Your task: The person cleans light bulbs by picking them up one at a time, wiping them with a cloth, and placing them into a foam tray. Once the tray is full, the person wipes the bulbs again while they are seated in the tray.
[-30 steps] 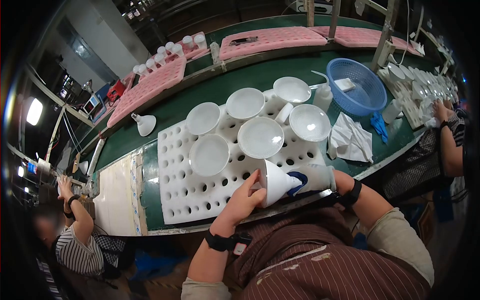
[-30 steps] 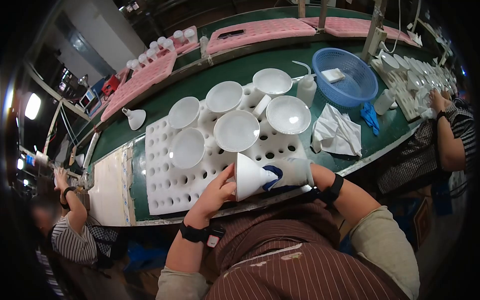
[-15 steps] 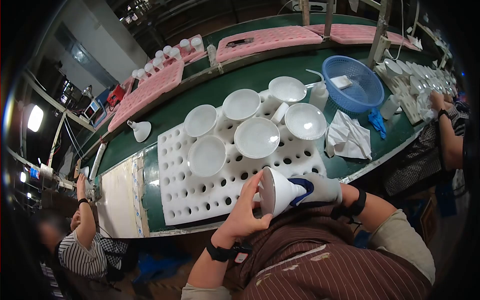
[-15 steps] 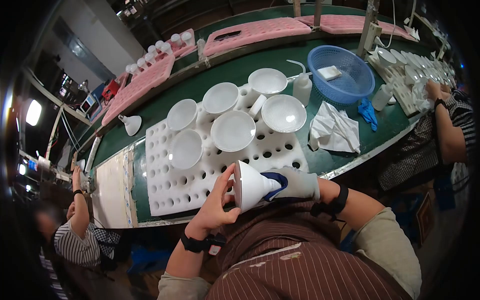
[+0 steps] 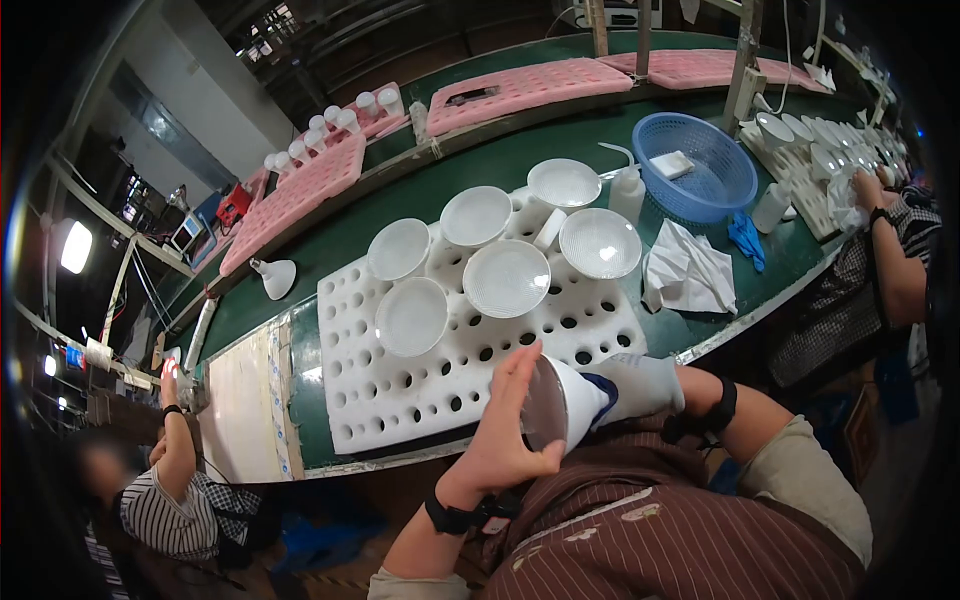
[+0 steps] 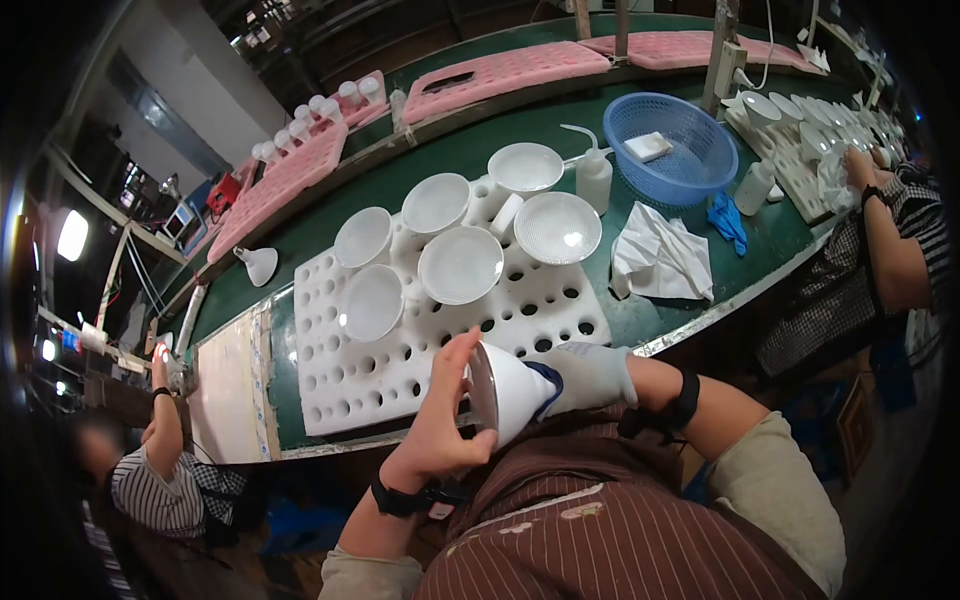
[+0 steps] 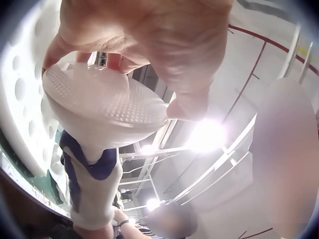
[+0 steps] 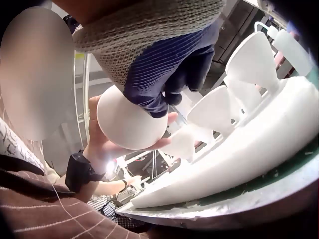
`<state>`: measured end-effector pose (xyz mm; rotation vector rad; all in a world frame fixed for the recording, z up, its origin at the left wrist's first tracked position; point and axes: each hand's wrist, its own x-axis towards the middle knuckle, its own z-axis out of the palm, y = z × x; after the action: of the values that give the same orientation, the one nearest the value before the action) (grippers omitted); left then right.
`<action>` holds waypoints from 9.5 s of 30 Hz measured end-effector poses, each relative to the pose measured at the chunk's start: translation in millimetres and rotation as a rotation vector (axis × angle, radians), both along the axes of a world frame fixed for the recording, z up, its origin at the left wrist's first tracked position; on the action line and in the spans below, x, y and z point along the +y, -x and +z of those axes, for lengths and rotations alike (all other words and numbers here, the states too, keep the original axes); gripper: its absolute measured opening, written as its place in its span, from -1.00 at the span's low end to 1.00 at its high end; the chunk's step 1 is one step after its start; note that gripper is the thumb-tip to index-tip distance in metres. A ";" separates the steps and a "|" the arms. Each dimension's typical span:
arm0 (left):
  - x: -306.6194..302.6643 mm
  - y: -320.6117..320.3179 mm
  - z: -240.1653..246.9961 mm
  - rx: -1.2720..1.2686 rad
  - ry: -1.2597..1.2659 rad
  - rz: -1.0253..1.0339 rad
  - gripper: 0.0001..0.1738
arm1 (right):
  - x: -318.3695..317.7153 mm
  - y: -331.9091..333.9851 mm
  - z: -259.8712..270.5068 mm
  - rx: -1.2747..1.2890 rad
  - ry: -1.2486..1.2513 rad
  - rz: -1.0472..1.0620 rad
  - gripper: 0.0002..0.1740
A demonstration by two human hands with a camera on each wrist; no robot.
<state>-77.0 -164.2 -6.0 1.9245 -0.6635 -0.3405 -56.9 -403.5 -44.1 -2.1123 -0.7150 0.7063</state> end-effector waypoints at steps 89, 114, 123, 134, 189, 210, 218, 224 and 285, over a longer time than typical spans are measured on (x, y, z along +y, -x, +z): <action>16.2 -29.7 -81.1 0.496 0.409 0.091 -0.04 | 5.3 -46.8 -33.0 0.084 -0.081 -0.108 -0.43; 13.4 -23.7 -51.0 0.482 0.210 0.088 0.08 | 5.0 -38.8 -20.5 0.001 0.058 0.008 -0.37; 4.2 -27.0 -41.4 0.203 0.185 0.119 0.02 | 27.1 4.8 -1.1 -0.407 0.261 -0.285 -0.34; 13.3 -14.8 -22.3 0.110 0.098 0.015 0.28 | 17.0 -6.9 24.7 -0.506 0.142 -0.237 -0.41; -6.6 14.5 -106.9 1.493 0.760 -0.140 -0.91 | -43.1 39.9 -35.6 -0.725 -0.386 -0.239 -0.55; 8.4 13.9 -17.3 0.862 0.198 0.012 -0.74 | -31.4 22.1 -41.4 0.141 -0.570 -0.760 -0.86; -21.4 3.7 -17.9 -0.165 0.060 -0.294 -0.63 | 11.5 39.0 51.5 -0.642 -0.437 -0.141 -0.42; 6.7 10.0 -50.5 0.486 0.261 -0.171 -0.51 | -36.4 24.0 -18.6 -0.213 -0.059 -0.616 -0.69; 30.6 -3.0 -51.2 0.533 0.157 0.189 -0.75 | -4.1 -5.0 28.7 -0.627 -0.099 -0.235 -0.42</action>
<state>-74.0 -133.6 -57.2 1.6319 -0.1501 -0.6311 -51.9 -407.6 -15.4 -2.2824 -0.7836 -0.1345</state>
